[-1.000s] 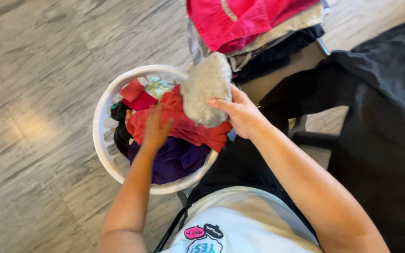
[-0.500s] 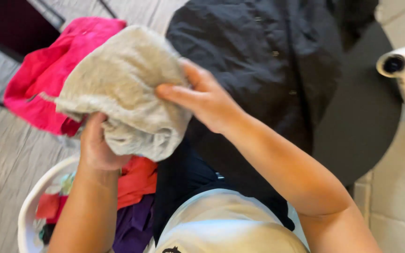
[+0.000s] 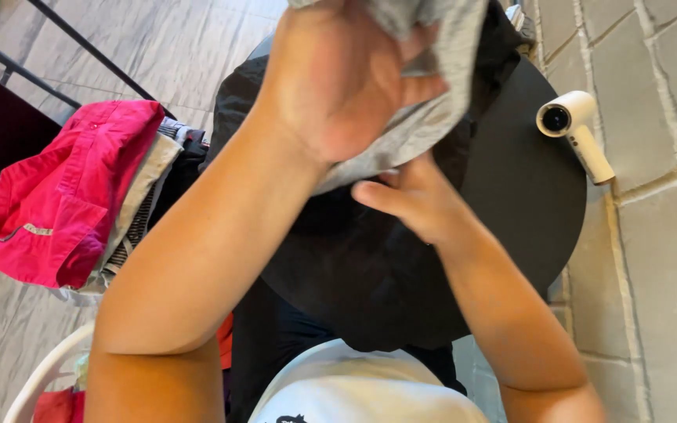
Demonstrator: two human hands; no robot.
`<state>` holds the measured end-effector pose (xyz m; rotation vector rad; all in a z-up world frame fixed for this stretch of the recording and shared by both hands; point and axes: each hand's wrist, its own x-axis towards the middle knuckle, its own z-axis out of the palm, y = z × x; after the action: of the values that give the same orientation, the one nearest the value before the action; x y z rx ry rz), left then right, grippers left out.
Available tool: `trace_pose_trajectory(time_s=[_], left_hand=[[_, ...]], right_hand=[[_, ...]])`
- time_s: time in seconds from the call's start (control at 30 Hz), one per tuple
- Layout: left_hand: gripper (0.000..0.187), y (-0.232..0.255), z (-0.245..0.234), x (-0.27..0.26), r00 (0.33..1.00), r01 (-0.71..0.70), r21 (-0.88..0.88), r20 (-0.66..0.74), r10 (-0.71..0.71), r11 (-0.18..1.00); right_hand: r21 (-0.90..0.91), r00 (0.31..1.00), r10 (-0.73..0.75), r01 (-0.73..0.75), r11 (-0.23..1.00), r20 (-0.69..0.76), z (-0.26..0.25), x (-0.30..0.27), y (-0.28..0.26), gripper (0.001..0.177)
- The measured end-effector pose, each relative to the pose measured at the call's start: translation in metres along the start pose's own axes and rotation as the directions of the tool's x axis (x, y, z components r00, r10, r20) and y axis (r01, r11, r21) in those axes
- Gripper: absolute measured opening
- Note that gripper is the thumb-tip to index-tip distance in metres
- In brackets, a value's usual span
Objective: The person uses a handheld steamer on a black shirt laid on a round table, then retrieves a cloth from a laundry basket to wipe the shirt. They proceed to fold the shirt by hand on the table.
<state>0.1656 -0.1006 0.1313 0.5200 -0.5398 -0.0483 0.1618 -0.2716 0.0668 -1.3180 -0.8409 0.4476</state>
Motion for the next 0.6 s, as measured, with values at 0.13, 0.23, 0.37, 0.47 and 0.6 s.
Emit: trace_pose_trajectory(time_s=[0.13, 0.23, 0.37, 0.47, 0.6], left_hand=[[0.061, 0.008, 0.07, 0.013, 0.934, -0.013, -0.249, -0.348, -0.077, 0.968], [0.05, 0.006, 0.002, -0.007, 0.948, 0.117, 0.1, -0.308, -0.081, 0.988], [0.082, 0.018, -0.011, -0.015, 0.861, 0.44, 0.461, -0.46, -0.216, 0.771], [0.11, -0.001, -0.022, -0.01, 0.538, 0.454, 0.462, -0.824, 0.178, 0.762], [0.123, -0.07, 0.004, 0.015, 0.983, 0.151, 0.98, -0.163, 0.081, 0.128]], right_hand=[[0.578, 0.879, 0.375, -0.148, 0.802, -0.295, -0.011, 0.028, 0.015, 0.041], [0.79, 0.989, -0.014, -0.106, 0.604, 0.144, -0.066, 0.022, -0.013, 0.07], [0.867, 0.999, -0.022, 0.042, 0.496, -0.037, -0.106, 0.01, -0.039, 0.071], [0.832, 0.995, -0.045, 0.102, 0.545, -0.092, -0.125, 0.008, -0.034, 0.066], [0.736, 0.979, -0.099, 0.199, 0.647, -0.178, -0.151, 0.01, -0.025, 0.055]])
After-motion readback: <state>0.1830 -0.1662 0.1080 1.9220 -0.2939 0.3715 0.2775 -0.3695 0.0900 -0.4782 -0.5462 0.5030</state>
